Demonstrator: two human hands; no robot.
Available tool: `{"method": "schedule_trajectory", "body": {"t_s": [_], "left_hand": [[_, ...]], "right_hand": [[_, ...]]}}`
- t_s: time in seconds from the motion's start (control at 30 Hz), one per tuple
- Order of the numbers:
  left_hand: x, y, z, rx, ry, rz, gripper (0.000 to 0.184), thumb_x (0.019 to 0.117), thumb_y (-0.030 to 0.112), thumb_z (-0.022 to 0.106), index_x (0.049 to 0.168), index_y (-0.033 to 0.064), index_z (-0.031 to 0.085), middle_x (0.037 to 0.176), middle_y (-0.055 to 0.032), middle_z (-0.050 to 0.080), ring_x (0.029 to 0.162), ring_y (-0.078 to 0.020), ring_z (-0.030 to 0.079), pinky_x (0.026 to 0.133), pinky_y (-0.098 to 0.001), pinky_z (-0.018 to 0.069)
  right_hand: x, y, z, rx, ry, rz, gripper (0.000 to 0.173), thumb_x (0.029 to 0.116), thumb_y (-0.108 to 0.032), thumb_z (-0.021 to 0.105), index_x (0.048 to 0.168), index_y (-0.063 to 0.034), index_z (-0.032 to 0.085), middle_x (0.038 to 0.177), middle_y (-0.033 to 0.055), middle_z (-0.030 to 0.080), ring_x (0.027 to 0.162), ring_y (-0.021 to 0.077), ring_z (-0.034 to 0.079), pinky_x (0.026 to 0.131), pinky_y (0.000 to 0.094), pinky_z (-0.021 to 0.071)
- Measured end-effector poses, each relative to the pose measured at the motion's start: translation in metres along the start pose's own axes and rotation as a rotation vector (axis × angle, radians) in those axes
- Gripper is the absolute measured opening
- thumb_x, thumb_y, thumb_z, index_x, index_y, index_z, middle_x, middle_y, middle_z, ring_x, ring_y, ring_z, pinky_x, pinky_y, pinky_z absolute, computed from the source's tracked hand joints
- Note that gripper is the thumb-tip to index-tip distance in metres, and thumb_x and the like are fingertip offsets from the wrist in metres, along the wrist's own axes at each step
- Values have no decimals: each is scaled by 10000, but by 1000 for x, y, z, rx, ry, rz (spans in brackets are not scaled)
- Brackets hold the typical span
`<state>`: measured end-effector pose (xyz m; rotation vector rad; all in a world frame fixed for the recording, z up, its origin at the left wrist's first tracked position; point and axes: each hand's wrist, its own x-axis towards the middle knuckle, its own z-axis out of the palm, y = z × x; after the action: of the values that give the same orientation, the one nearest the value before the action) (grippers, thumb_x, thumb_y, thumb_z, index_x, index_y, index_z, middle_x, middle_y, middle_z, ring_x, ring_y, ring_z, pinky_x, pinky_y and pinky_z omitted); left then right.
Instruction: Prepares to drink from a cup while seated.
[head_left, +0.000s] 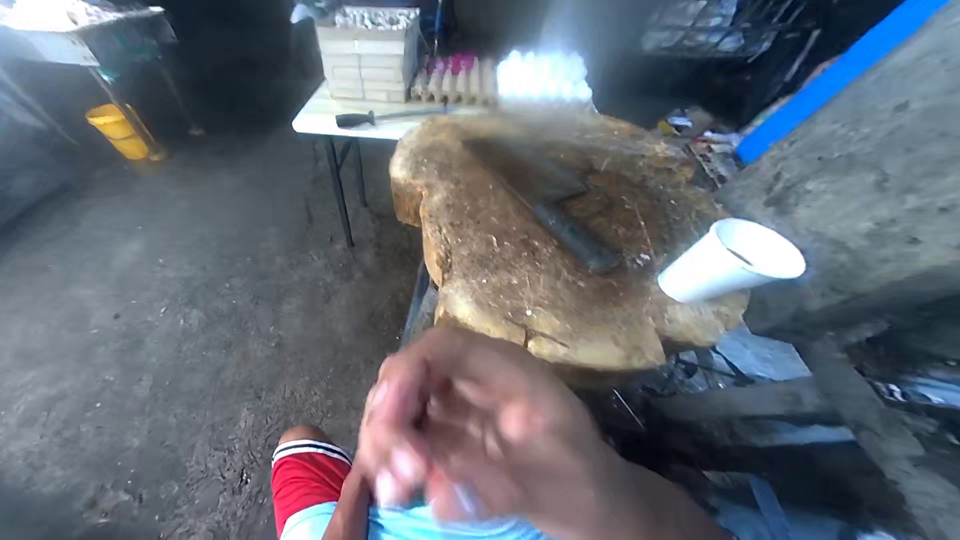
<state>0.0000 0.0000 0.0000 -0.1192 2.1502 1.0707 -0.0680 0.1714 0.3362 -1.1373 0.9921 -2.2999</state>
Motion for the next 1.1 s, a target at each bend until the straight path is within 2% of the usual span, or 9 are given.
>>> {"method": "schedule_trajectory", "body": {"t_s": [0.13, 0.23, 0.33, 0.5, 0.63, 0.73, 0.83, 0.97, 1.1], "left_hand": [[58, -28, 26, -179, 40, -244, 363, 1035, 307, 557, 1280, 62, 665, 1059, -171, 733, 940, -310, 719, 886, -524, 574], [68, -43, 27, -168, 43, -218, 391, 1019, 365, 564, 1259, 84, 689, 1110, -162, 740, 1013, -314, 719, 934, -542, 561], [68, -44, 22, -165, 32, -164, 441, 1041, 385, 545, 1288, 43, 673, 1188, -226, 704, 1105, -377, 679, 998, -588, 504], [71, -52, 23, -220, 84, -212, 395, 1017, 337, 581, 1305, 79, 659, 1145, -172, 734, 1032, -323, 719, 956, -543, 555], [73, -44, 27, -121, 34, -190, 412, 1028, 344, 569, 1335, 83, 651, 1200, -188, 716, 1086, -342, 703, 987, -563, 534], [76, -47, 31, -165, 65, -157, 416, 1036, 342, 564, 1361, 95, 644, 1219, -175, 717, 1077, -324, 715, 980, -552, 552], [69, -29, 9, -365, 298, -40, 366, 1035, 251, 558, 1353, 96, 653, 1159, -116, 735, 935, -241, 732, 873, -472, 601], [51, 10, -48, -509, 657, 237, 264, 1001, 51, 482, 1145, 47, 703, 1046, -47, 767, 894, -171, 753, 831, -398, 647], [37, 35, -103, -439, 772, 361, 248, 1052, 178, 519, 1177, 59, 697, 1055, -38, 766, 897, -159, 750, 844, -384, 643]], "right_hand": [[-22, 48, -77, -727, 226, 238, 106, 917, -138, 762, 988, -65, 734, 886, 6, 732, 761, 94, 700, 690, 280, 629], [-42, 71, -124, -980, 191, 437, 111, 903, -267, 765, 933, -160, 758, 858, -63, 739, 779, 51, 701, 722, 266, 617], [-57, 80, -141, -1021, 94, 576, 165, 916, -291, 735, 913, -129, 765, 787, -52, 727, 713, 33, 685, 700, 251, 599], [-61, 91, -141, -1093, 50, 669, 334, 996, -432, 622, 874, -136, 719, 714, -45, 668, 666, 49, 641, 668, 270, 554], [-45, 98, -147, -1112, -92, 805, 326, 1026, -434, 578, 1033, -148, 732, 850, -1, 704, 796, 116, 676, 793, 368, 568], [-34, 106, -156, -1012, -94, 831, 298, 1037, -376, 579, 1123, -126, 716, 898, 24, 707, 778, 127, 678, 768, 354, 584], [-31, 106, -160, -1055, -102, 906, 312, 1043, -363, 577, 1212, -126, 690, 970, 54, 712, 848, 166, 680, 837, 405, 570], [-38, 102, -159, -1045, -53, 843, 321, 1033, -387, 593, 1238, -159, 689, 952, 22, 709, 826, 136, 671, 815, 383, 569], [-43, 102, -160, -919, 14, 727, 302, 1027, -365, 603, 1230, -160, 693, 922, -6, 705, 768, 94, 657, 752, 317, 574]]}}
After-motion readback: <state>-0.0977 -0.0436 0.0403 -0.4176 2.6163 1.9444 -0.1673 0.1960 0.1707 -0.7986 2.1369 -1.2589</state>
